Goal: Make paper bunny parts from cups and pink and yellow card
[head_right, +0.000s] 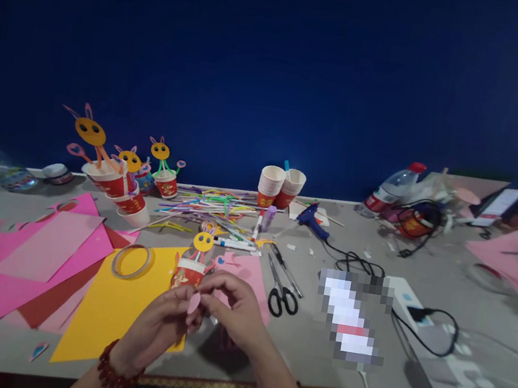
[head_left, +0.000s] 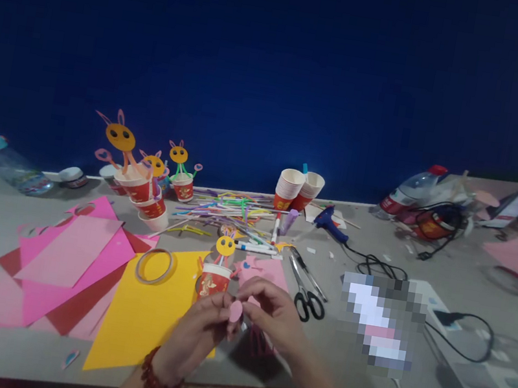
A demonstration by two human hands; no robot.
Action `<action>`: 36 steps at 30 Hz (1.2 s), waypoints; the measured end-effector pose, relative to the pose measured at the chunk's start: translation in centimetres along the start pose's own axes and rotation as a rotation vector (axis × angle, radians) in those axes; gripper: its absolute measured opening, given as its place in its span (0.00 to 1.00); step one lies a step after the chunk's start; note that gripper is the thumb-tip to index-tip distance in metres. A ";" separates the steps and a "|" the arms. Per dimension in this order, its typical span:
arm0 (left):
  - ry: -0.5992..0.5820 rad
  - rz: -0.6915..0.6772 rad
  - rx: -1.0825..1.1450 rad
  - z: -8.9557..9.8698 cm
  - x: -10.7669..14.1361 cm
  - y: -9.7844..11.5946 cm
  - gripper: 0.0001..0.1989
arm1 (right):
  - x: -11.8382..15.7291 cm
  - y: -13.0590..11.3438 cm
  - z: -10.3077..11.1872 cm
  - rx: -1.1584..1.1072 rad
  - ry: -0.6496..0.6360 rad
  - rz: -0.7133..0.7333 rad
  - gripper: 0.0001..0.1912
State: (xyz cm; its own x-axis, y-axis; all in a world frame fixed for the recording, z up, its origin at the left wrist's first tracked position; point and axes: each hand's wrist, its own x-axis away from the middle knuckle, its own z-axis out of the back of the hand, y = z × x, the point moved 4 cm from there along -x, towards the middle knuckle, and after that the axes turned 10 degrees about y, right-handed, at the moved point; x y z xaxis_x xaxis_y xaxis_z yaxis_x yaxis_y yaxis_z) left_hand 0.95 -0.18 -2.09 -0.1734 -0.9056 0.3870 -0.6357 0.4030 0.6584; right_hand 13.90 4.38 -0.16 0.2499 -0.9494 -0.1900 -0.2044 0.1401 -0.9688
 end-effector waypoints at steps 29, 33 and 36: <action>0.389 -0.611 -1.085 5.7 -1.6 2.1 0.42 | -2.4 -2.5 5.7 0.205 0.262 -0.022 0.11; 0.241 -0.686 -1.038 4.7 -1.1 1.3 0.40 | -3.3 -5.4 4.7 0.459 0.164 0.248 0.08; 0.212 -0.741 -1.108 3.8 -0.8 1.2 0.39 | -3.8 -6.9 3.0 0.583 0.073 0.335 0.06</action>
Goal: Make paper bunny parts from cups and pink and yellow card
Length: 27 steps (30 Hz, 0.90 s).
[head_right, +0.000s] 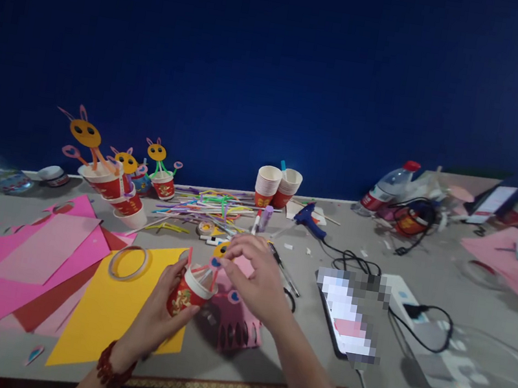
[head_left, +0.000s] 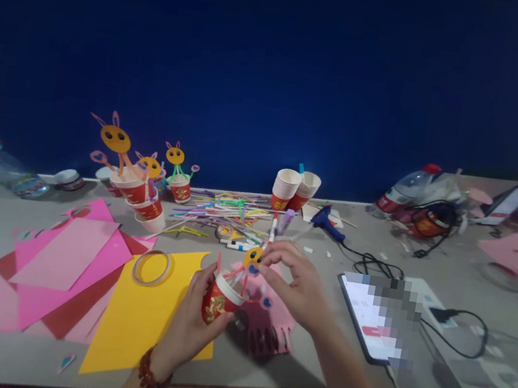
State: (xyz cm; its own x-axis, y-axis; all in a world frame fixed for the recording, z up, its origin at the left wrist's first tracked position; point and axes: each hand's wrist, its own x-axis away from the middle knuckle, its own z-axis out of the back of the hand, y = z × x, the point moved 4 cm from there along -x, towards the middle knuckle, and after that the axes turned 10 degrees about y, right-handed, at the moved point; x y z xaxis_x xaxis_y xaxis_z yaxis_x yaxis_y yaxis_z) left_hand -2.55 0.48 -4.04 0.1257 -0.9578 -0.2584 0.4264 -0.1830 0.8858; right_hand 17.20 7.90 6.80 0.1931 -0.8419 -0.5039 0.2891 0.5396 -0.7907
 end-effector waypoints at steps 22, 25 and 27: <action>-0.204 -0.092 0.283 -0.8 1.9 1.6 0.46 | -2.5 6.1 -4.6 -0.855 -0.285 -0.700 0.14; -0.239 -0.028 0.342 -0.9 1.9 2.1 0.43 | -0.5 5.2 -6.3 -0.939 -0.333 -0.686 0.15; -0.257 0.024 0.364 -1.0 1.9 2.4 0.41 | 0.1 4.4 -6.7 -0.942 -0.344 -0.660 0.16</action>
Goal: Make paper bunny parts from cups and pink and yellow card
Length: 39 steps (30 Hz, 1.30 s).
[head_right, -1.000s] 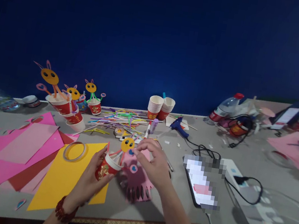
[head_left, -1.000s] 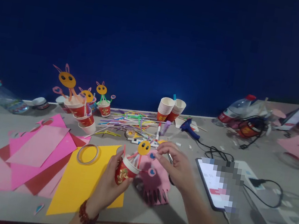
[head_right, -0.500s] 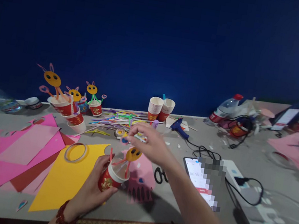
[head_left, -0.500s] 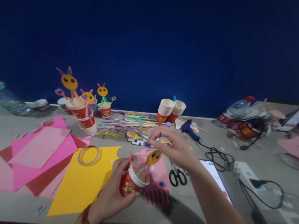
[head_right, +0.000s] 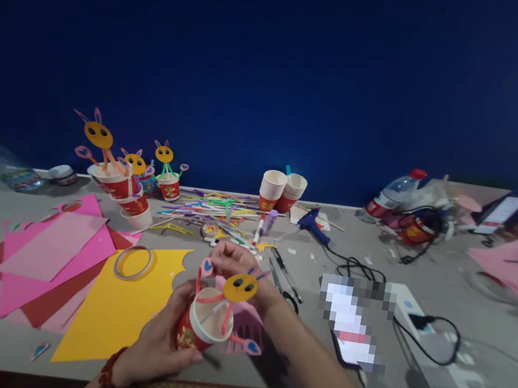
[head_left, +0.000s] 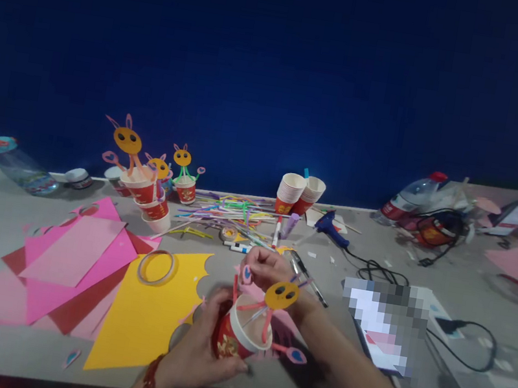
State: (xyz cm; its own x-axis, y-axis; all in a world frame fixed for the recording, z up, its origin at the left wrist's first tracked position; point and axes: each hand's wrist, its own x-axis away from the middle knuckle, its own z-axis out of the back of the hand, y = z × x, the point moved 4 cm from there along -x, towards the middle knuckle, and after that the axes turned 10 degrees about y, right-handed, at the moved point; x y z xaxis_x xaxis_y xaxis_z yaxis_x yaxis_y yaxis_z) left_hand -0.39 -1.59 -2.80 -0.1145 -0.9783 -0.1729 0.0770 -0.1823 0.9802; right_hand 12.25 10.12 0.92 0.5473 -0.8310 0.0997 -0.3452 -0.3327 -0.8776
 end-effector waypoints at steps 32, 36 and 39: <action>0.379 0.336 0.379 -1.2 -2.8 0.7 0.13 | -0.7 -1.5 0.4 0.453 -0.050 -0.002 0.12; 0.413 0.349 0.379 -1.2 -2.9 0.2 0.11 | -0.9 -1.0 0.5 0.453 -0.065 0.038 0.13; 0.444 0.351 0.402 -1.3 -3.1 -0.2 0.09 | -1.2 -0.4 0.9 0.464 -0.051 0.097 0.13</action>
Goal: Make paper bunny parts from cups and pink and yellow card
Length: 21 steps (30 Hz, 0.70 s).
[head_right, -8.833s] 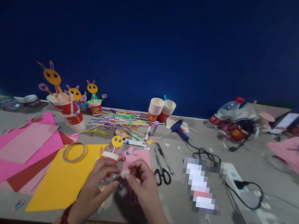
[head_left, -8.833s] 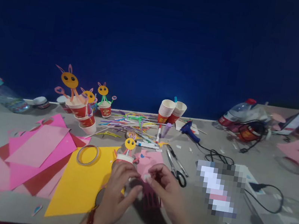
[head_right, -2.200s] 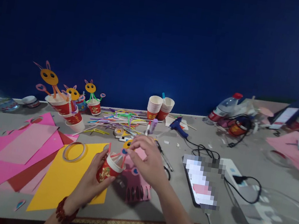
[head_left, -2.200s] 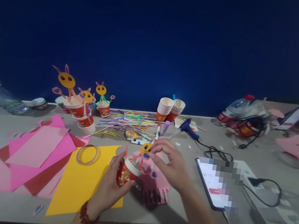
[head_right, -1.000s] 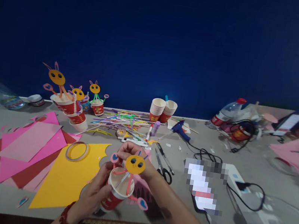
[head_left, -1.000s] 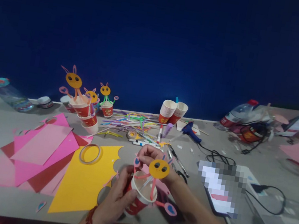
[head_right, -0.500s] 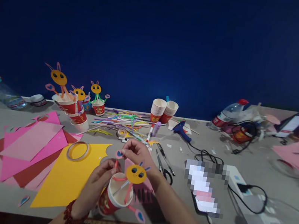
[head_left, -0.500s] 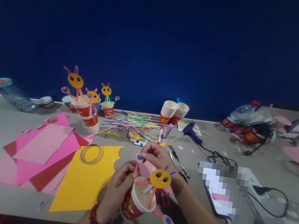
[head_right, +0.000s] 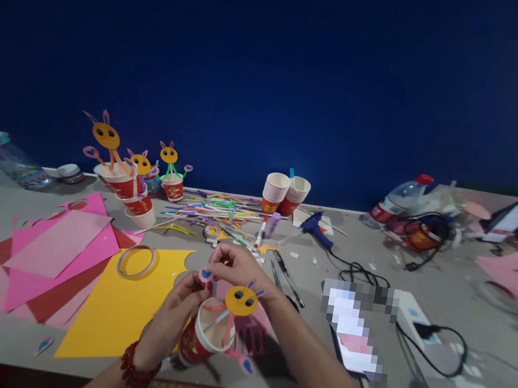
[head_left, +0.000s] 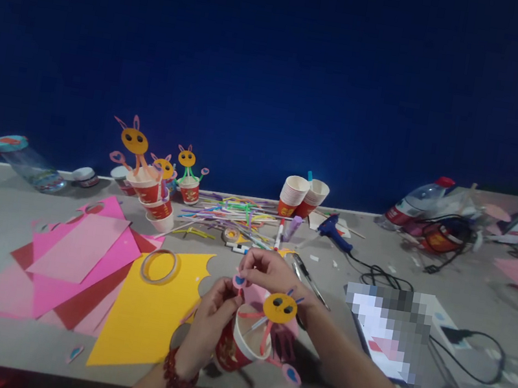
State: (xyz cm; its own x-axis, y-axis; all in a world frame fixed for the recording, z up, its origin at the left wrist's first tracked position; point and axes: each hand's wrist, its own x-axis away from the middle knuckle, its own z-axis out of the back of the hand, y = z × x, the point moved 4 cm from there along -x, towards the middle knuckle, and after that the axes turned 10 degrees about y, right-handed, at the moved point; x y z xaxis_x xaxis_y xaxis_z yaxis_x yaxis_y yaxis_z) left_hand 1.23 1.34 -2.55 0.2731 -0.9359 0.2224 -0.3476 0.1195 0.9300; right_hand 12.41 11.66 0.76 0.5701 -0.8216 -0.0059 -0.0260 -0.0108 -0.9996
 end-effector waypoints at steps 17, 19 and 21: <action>-0.004 0.186 0.190 -0.3 -0.8 -1.2 0.10 | -0.6 2.7 0.8 0.109 0.045 0.017 0.12; 0.001 0.202 0.201 -0.3 -0.9 -1.2 0.10 | -0.5 2.8 0.8 0.115 0.054 0.019 0.12; 0.002 0.221 0.221 -0.4 -0.9 -1.2 0.10 | -0.3 2.7 0.7 0.123 0.069 0.023 0.12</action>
State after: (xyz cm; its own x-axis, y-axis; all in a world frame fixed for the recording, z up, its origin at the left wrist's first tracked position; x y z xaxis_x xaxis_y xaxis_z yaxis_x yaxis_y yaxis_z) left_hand 1.80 2.14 -3.70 0.1710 -0.8945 0.4131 -0.5854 0.2450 0.7728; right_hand 12.77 12.29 -1.95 0.5126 -0.8580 -0.0310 0.0647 0.0747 -0.9951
